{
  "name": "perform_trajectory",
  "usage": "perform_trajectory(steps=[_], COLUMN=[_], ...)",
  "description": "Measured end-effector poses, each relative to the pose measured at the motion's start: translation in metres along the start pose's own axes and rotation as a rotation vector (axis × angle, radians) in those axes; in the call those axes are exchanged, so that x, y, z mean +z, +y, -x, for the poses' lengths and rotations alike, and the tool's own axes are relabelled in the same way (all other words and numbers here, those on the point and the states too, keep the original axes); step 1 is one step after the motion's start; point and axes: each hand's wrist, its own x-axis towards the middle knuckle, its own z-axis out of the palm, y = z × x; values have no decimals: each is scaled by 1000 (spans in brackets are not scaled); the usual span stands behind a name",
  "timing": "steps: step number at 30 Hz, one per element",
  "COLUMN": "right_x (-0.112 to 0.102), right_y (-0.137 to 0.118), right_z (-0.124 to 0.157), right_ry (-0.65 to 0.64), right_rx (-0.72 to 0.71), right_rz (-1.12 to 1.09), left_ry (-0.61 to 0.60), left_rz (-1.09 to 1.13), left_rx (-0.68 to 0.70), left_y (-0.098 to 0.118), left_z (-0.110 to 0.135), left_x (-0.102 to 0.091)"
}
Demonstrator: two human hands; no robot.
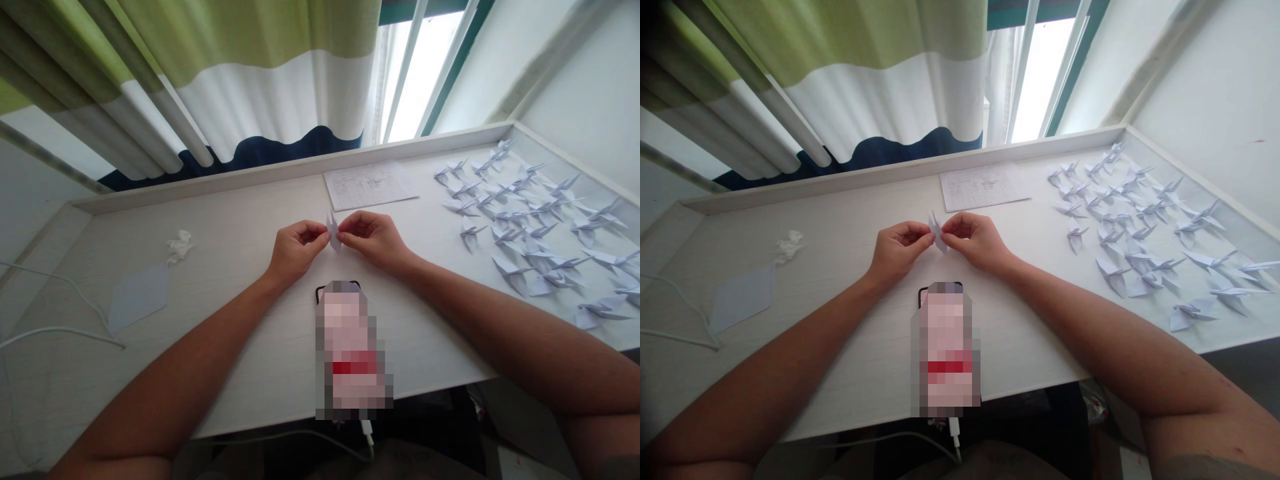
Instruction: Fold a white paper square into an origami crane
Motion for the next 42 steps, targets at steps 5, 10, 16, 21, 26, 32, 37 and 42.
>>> perform_trajectory(steps=[5, 10, 16, 21, 26, 32, 37, 42], right_x=[-2, -3, -1, -2, -7, -19, -23, -22], right_y=[0, 0, -4, 0, -2, -1, 0, -1], right_z=[-1, 0, 1, 3, 4, 2, 1, 1], right_ry=[-34, -70, -73, -47, -36, -284, -298, -293], right_rx=[53, 88, 49, 0, -289, -624, -689, -682], right_rz=[-81, -83, -43, 5, 393, 721, 791, 794], left_ry=[-24, -72, -120, -195, -128, -116, -123, -109], left_rz=[55, 60, 106, 142, 168, 200, 251, 262], left_rx=[-29, -16, -90, -147, -194, -205, -276, -295], left_y=[2, 3, 4, 5, 2, 5, 8, 7], left_z=[0, 1, 0, -4, -8, -7, -8, -10], left_x=[1, 2, 1, -3, -6, -8, -10, -7])
